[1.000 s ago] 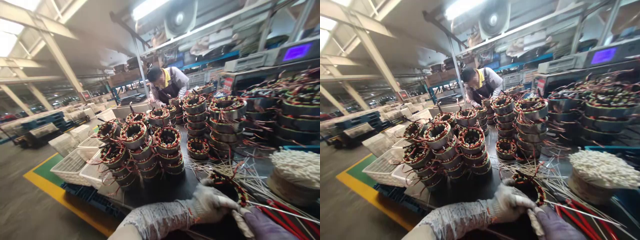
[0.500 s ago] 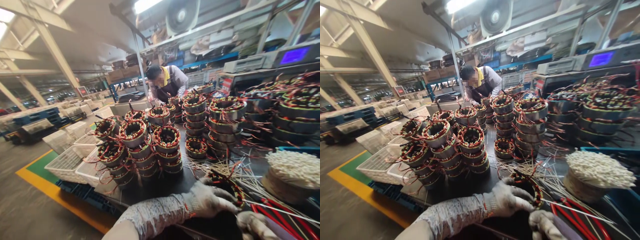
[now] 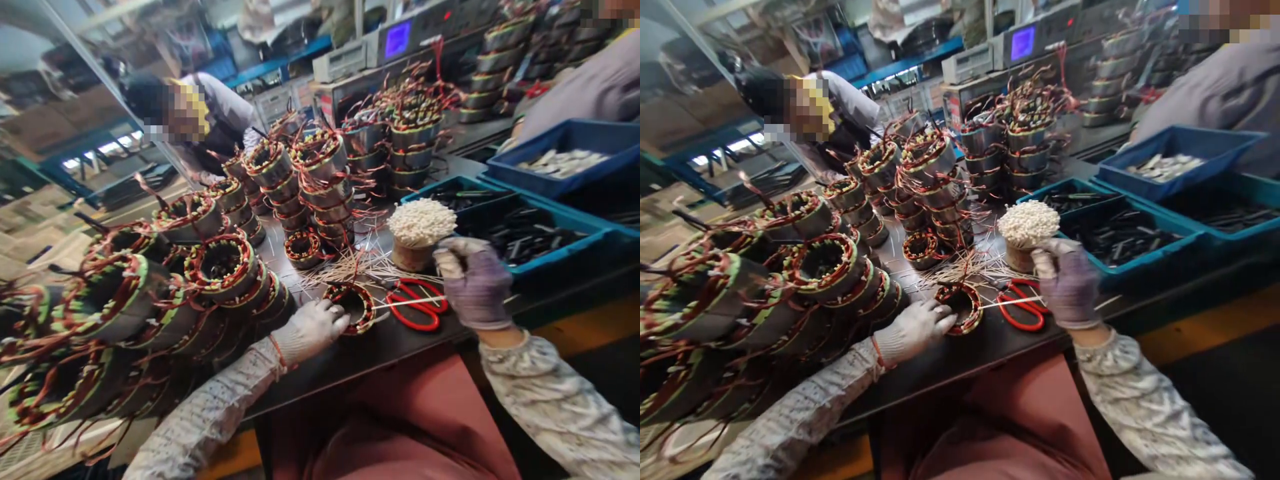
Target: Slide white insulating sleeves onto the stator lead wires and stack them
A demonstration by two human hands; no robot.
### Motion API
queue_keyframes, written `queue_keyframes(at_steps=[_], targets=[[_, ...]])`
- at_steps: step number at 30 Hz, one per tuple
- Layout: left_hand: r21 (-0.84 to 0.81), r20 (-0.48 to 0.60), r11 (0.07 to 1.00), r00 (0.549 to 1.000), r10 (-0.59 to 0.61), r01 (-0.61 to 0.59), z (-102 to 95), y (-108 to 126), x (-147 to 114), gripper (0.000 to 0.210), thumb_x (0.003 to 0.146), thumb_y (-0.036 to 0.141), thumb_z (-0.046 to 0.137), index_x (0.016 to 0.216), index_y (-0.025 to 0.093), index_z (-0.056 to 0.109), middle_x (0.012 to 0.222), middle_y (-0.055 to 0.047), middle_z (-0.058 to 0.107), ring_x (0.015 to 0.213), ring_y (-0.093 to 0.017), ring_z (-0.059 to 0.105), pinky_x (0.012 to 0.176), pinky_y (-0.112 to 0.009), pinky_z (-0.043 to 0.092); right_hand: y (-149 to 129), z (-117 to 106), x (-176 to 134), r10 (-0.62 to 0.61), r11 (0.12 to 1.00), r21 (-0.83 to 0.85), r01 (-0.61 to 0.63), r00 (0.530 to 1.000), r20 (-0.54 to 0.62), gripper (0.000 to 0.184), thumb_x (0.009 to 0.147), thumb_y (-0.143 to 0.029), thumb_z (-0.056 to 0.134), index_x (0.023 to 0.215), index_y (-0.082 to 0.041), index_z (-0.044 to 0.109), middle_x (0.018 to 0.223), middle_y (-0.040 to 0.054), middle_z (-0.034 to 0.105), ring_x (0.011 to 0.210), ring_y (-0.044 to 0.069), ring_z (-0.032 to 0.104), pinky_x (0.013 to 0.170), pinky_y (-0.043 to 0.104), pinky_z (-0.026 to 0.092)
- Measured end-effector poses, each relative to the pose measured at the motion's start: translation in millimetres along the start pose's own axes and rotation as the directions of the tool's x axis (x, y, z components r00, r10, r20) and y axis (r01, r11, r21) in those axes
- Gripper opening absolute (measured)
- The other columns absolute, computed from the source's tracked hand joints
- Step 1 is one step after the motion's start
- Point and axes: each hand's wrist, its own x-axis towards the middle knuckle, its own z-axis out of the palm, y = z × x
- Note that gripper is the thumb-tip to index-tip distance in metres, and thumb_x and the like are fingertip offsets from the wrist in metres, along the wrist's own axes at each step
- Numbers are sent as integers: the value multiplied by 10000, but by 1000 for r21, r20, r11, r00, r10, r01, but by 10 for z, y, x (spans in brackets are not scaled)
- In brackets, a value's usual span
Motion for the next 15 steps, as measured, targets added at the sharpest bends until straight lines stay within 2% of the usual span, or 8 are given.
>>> queue_keyframes(at_steps=[2, 4, 8, 10, 13, 15], targets=[[-21, 54, 1000, 998, 12, -11, -27, 16, 14, 355, 1010, 187, 573, 1358, 202, 642, 1251, -103, 748, 1085, -246, 717, 851, -354, 615, 216, -93, 109, -14, 994, -108, 6, 997, -72, 267, 893, -482, 648, 850, -221, 686, 909, 148, 708, 890, 267, 641, 817, 393, 472], [-22, 71, 1000, 997, -13, 15, -26, 105, -2, 389, 1012, 210, 567, 1397, 195, 615, 1307, -112, 729, 1069, -245, 719, 841, -354, 616, 373, -60, 185, -26, 984, -177, 12, 997, -77, 314, 835, -528, 713, 800, -217, 690, 865, 146, 697, 827, 248, 613, 740, 362, 429], [88, -52, 991, 994, -97, 101, 10, 273, -98, 421, 1036, 168, 483, 1446, 186, 575, 1493, -139, 615, 1278, -287, 645, 998, -474, 584, 475, 130, 253, -55, 974, -224, 38, 996, -72, 329, 815, -525, 716, 707, -221, 657, 734, 117, 643, 669, 190, 514, 612, 330, 315], [107, -63, 990, 994, -85, 91, 10, 238, -125, 382, 1038, 152, 475, 1394, 158, 613, 1382, -153, 690, 1280, -295, 642, 956, -471, 602, 459, 166, 262, -78, 975, -212, 58, 993, -86, 294, 829, -476, 681, 683, -225, 637, 708, 117, 634, 649, 193, 504, 607, 334, 308], [33, -8, 999, 1000, -11, 11, -38, 77, -125, 299, 1039, 190, 509, 1283, 152, 678, 1089, -130, 777, 1069, -250, 710, 735, -320, 614, 435, 150, 252, -91, 983, -168, 70, 988, -124, 259, 832, -455, 673, 709, -230, 633, 738, 125, 664, 675, 224, 551, 640, 350, 367], [-7, 31, 1000, 999, -7, 7, -80, 4, -121, 274, 1051, 242, 507, 1232, 180, 704, 1056, -118, 772, 981, -230, 715, 650, -276, 589, 438, 147, 231, -76, 991, -123, 58, 986, -145, 247, 844, -464, 670, 758, -234, 644, 756, 119, 682, 692, 237, 584, 660, 361, 409]])
